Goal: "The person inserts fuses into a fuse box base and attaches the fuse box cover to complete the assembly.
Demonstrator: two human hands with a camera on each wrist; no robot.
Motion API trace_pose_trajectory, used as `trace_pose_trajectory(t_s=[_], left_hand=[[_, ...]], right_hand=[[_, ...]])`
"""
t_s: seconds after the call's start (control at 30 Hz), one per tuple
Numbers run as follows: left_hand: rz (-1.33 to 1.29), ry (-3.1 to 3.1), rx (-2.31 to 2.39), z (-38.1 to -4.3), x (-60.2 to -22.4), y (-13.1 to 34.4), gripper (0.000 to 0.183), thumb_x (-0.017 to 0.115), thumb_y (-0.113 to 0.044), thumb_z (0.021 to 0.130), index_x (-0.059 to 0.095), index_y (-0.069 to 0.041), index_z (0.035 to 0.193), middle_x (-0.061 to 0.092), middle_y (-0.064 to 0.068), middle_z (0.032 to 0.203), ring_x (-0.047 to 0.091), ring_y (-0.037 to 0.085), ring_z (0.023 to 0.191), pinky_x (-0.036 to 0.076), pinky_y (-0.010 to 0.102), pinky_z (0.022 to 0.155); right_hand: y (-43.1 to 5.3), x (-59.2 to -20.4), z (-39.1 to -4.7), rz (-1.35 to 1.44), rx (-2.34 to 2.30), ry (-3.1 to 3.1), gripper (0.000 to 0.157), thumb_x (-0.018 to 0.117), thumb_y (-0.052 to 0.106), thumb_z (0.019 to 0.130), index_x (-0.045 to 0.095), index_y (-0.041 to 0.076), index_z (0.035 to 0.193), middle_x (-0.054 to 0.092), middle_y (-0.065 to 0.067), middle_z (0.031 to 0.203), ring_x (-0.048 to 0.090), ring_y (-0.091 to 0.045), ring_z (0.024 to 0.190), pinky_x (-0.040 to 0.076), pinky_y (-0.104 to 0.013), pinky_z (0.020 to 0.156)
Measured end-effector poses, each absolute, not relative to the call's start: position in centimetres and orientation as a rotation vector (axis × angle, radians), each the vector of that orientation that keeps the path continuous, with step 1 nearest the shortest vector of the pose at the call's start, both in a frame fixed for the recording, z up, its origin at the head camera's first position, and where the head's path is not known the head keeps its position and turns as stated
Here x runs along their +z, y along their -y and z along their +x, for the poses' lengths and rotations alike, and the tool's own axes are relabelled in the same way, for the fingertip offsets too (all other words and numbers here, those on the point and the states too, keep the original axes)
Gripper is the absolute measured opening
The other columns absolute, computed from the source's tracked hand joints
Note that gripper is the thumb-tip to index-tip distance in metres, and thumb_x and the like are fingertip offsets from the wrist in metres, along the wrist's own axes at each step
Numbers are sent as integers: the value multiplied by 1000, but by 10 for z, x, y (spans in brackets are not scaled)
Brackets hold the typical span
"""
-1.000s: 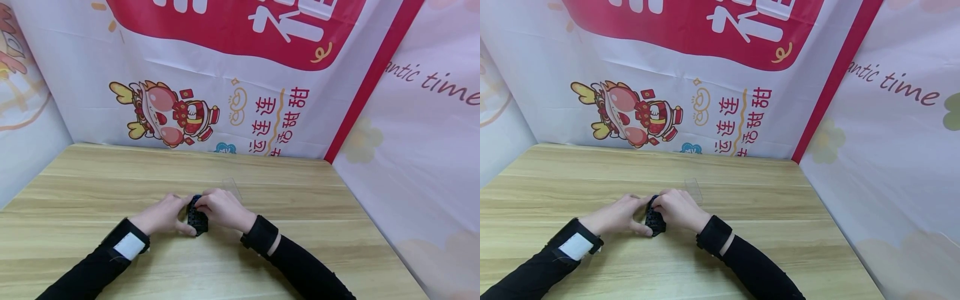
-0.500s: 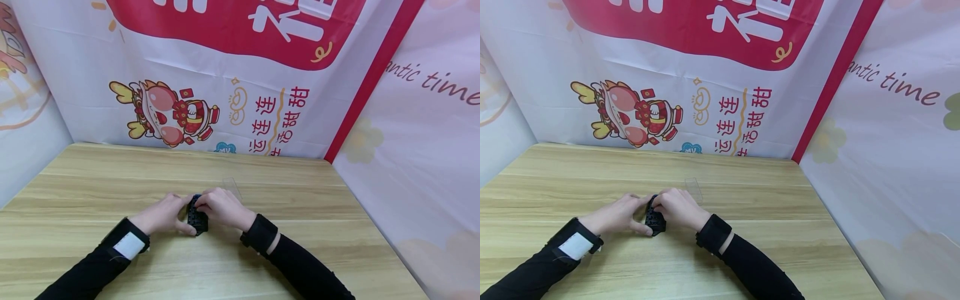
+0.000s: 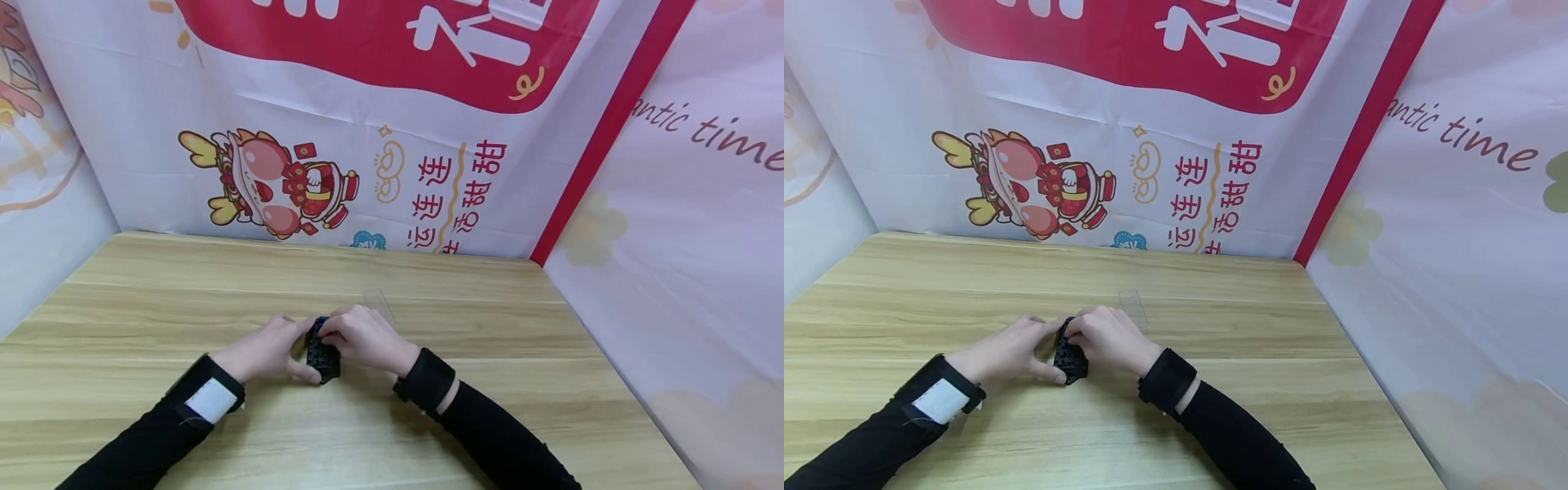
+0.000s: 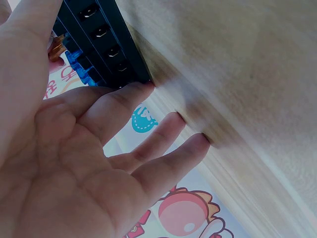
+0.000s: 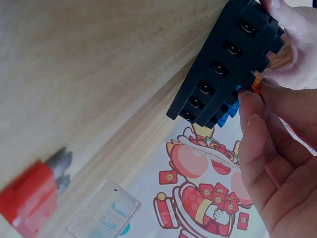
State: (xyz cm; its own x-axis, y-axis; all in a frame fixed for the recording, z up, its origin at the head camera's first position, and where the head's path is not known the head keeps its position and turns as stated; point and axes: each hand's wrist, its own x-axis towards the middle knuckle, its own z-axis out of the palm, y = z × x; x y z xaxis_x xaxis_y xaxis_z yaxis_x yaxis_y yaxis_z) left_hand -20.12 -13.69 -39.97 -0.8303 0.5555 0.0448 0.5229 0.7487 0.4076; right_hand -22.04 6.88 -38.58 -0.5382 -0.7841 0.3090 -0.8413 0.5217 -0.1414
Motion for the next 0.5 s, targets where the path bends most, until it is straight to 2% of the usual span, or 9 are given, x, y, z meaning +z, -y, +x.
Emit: trace_pose_trajectory(t_s=[0.5], left_hand=[[838,-2867,617,-200,-399,137,94,75,-62,65,50,-7,137,58,12,119,50,28,110,40,45,93]], right_hand=[[-69,-385,-220,1407,388,2538,8,68,15,88,74,15,93,63,8,88,55,2,79,41,-9,67]])
